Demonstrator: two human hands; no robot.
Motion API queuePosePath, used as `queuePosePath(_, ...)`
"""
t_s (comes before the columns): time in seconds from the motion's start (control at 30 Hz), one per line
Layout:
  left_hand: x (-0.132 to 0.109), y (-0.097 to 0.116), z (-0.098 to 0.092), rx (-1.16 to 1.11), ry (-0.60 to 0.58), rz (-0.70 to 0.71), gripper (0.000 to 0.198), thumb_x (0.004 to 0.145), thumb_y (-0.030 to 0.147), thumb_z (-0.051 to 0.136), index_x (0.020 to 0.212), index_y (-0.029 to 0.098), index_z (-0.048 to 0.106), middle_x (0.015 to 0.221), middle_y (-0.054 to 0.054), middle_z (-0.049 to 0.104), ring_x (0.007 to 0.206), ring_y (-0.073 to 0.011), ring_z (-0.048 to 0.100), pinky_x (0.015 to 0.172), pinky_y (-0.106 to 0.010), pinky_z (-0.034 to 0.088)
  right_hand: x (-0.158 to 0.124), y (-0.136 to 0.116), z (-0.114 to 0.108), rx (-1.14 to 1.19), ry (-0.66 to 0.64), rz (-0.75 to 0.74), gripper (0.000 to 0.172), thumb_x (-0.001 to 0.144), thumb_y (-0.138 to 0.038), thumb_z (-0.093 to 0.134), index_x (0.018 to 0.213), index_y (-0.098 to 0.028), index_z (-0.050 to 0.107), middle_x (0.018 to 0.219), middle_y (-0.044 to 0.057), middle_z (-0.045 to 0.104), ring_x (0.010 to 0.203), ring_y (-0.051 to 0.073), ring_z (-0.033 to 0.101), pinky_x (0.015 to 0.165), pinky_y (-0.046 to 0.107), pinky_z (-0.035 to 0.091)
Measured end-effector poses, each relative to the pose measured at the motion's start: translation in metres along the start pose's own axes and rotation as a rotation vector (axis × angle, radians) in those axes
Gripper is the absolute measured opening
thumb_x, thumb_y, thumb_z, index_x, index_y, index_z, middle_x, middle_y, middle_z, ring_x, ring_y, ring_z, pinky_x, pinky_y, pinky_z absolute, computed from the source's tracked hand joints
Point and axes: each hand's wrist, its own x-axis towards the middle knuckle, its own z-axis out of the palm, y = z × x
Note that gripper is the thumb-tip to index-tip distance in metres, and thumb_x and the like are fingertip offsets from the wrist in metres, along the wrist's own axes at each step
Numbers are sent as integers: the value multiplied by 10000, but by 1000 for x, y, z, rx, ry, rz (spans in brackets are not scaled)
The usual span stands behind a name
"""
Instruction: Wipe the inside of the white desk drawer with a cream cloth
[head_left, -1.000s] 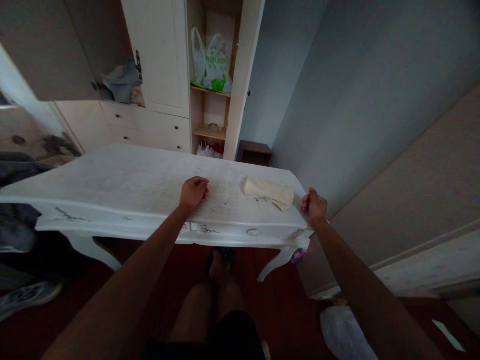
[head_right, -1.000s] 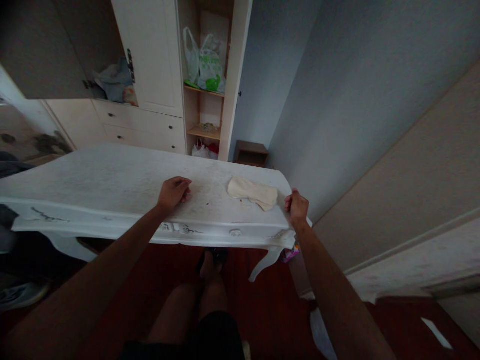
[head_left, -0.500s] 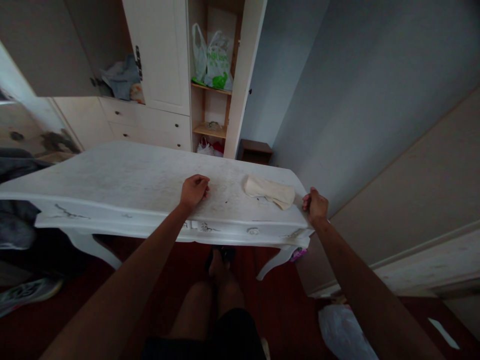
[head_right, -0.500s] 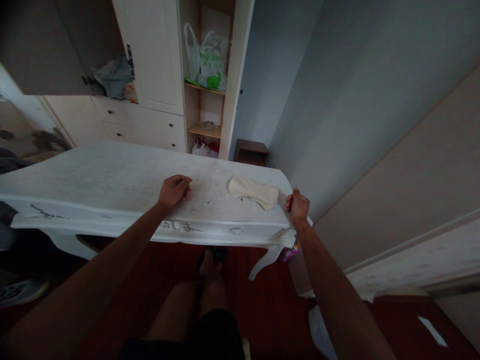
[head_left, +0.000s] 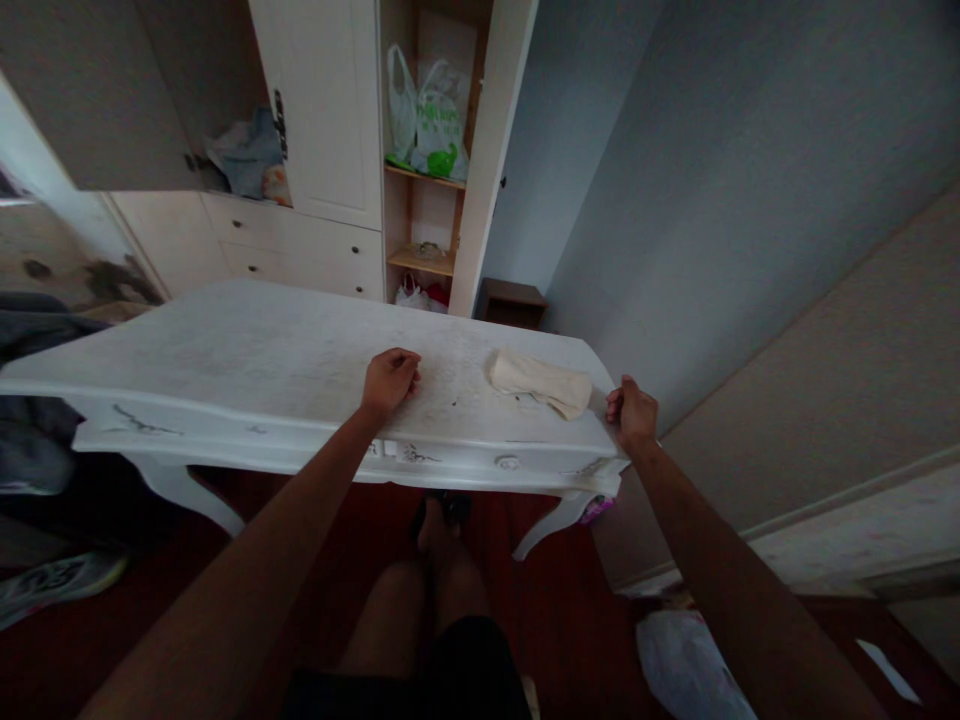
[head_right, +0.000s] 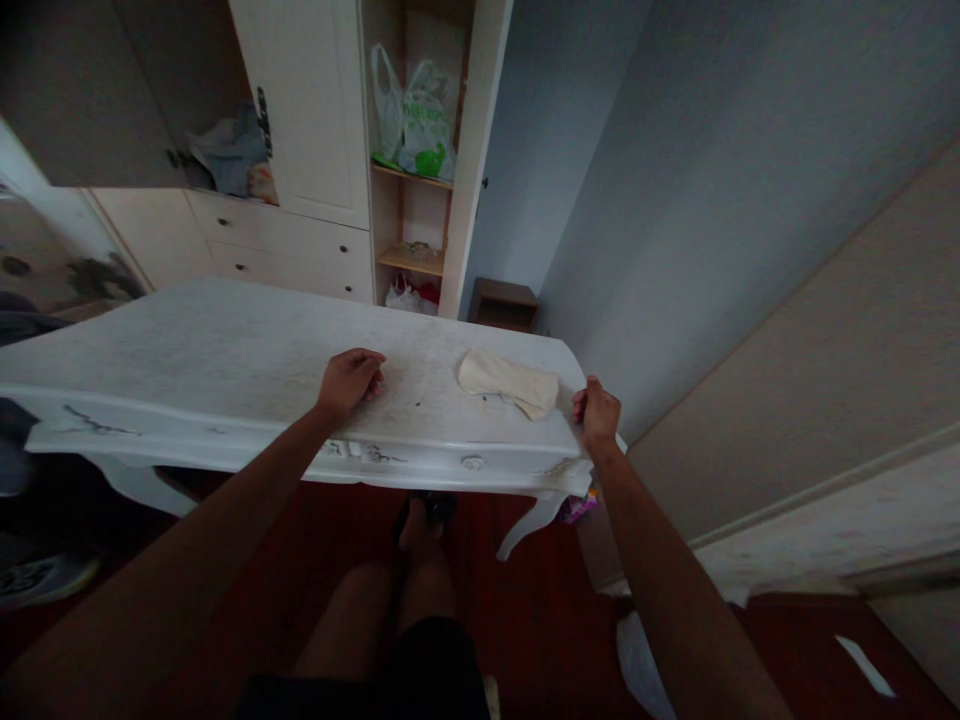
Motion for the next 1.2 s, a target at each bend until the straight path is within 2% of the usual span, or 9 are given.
queuePosePath(0.2, 1, -1, 1, 6, -1, 17, 123, 775, 201, 543, 816, 153, 648, 537, 38, 580, 377, -104, 508, 362, -207, 363, 0, -1, 0, -8, 19, -12, 508, 886, -532, 587, 501, -202, 560, 359, -42, 475, 297, 76, 394, 326, 214, 311)
queuePosePath(0.4, 1, -2, 0, 4, -1, 14, 121, 770, 194, 530, 807, 158, 641, 534, 40, 576, 380, -107, 511, 362, -208, 364, -7, -3, -3, -33, 123, -33, 480, 892, -472, 567, 494, -205, 557, 340, -47, 460, 276, 76, 380, 312, 219, 283)
queuePosePath(0.6, 1, -3, 1, -5, 5, 13, 107, 779, 211, 532, 780, 173, 632, 526, 46, 564, 382, -105, 498, 372, -211, 355, -23, -11, -13, 29, 153, -23, 493, 878, -551, 560, 505, -238, 483, 340, -59, 436, 282, 91, 393, 318, 226, 302)
queuePosePath(0.77, 3, -6, 1, 9, 9, 38, 106, 788, 226, 539, 742, 182, 623, 522, 43, 563, 379, -108, 492, 383, -220, 366, -66, -15, -29, 260, 1, 6, 485, 825, -574, 642, 522, -234, 475, 377, -74, 419, 330, 84, 411, 383, 229, 374)
queuePosePath(0.9, 5, -8, 0, -6, 9, 47, 104, 788, 223, 542, 739, 179, 623, 527, 36, 571, 382, -110, 498, 380, -220, 367, -129, 3, -29, 105, -235, 139, 586, 804, -636, 652, 444, -228, 434, 343, -52, 392, 333, 84, 387, 387, 234, 344)
queuePosePath(0.97, 6, -9, 0, -14, 13, 49, 101, 785, 229, 548, 742, 178, 624, 531, 35, 574, 382, -109, 499, 375, -217, 359, -159, 14, -18, -58, -411, 267, 580, 765, -700, 662, 488, -213, 512, 372, -28, 469, 346, 95, 426, 391, 235, 350)
queuePosePath(1.03, 6, -9, 0, -24, 16, 48, 101, 784, 240, 556, 743, 178, 625, 532, 37, 571, 382, -106, 493, 374, -213, 352, -180, 23, -1, -119, -568, 444, 515, 721, -703, 710, 689, -195, 630, 530, 5, 636, 401, 117, 528, 418, 232, 397)
queuePosePath(1.13, 6, -9, 0, -41, 30, 37, 106, 782, 246, 553, 742, 178, 624, 528, 40, 565, 384, -102, 487, 377, -207, 345, -194, 29, 28, -108, -601, 637, 506, 792, -686, 662, 968, -213, 640, 713, 26, 730, 478, 131, 606, 444, 222, 432)
queuePosePath(1.2, 6, -9, -1, -60, 39, 27, 104, 775, 244, 549, 747, 178, 624, 526, 40, 564, 388, -105, 496, 378, -205, 342, -196, 28, 45, -62, -557, 683, 472, 835, -665, 625, 963, -211, 623, 707, 22, 723, 480, 122, 599, 451, 213, 436)
